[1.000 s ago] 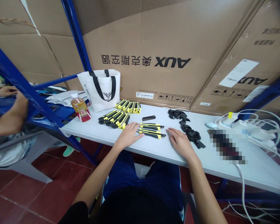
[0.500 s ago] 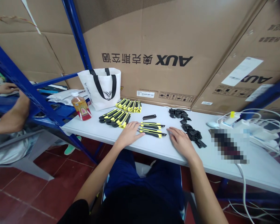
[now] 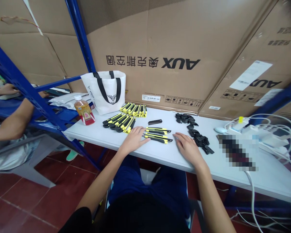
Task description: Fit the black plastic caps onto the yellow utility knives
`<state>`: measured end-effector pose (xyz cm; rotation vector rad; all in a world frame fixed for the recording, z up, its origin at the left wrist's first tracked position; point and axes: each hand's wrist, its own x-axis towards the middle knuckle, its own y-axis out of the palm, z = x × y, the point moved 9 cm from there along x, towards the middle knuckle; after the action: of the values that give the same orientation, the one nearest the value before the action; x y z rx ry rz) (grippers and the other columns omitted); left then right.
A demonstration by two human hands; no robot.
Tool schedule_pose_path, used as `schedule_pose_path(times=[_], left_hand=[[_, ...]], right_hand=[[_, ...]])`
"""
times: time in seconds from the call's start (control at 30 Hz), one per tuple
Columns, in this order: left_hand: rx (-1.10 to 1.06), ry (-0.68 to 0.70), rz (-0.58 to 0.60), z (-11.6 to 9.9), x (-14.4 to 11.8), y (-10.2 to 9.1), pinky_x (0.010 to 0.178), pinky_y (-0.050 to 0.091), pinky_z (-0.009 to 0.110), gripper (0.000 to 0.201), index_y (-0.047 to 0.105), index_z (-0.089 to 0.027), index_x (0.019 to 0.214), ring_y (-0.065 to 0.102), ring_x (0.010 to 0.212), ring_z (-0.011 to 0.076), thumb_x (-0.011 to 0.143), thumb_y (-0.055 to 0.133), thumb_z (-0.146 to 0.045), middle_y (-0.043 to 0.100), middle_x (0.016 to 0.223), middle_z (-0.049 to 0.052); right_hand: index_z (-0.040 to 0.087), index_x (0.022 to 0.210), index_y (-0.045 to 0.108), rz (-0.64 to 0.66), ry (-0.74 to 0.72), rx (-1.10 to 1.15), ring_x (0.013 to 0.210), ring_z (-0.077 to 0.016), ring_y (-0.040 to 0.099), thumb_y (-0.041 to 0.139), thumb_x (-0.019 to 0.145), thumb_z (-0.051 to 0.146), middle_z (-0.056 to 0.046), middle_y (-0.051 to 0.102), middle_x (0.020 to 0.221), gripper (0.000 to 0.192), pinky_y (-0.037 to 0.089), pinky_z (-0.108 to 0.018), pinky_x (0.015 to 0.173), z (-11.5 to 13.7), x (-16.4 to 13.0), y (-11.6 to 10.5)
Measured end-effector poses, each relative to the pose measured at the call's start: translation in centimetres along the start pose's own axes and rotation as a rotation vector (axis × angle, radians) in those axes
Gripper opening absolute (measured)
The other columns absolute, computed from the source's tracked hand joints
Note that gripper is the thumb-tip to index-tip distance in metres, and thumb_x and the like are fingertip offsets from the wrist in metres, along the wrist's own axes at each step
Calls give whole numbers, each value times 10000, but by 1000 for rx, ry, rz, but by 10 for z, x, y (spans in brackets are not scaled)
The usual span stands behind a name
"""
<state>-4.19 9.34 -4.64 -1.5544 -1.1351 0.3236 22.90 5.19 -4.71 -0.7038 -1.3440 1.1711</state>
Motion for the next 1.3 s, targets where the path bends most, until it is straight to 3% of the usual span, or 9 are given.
schedule_pose_path(times=[1.3], left_hand=[[10,15,-20,1,1,0,1251,409,492,586,543,-204,1497,537,1443,327,1056,554,-590,598,1505,145]], right_hand=[[270,1427,667,-9,-17,-7,1354,-325,631,370,1102,320,-89,677,1504,443,504,-551,1091,-1,0,3]])
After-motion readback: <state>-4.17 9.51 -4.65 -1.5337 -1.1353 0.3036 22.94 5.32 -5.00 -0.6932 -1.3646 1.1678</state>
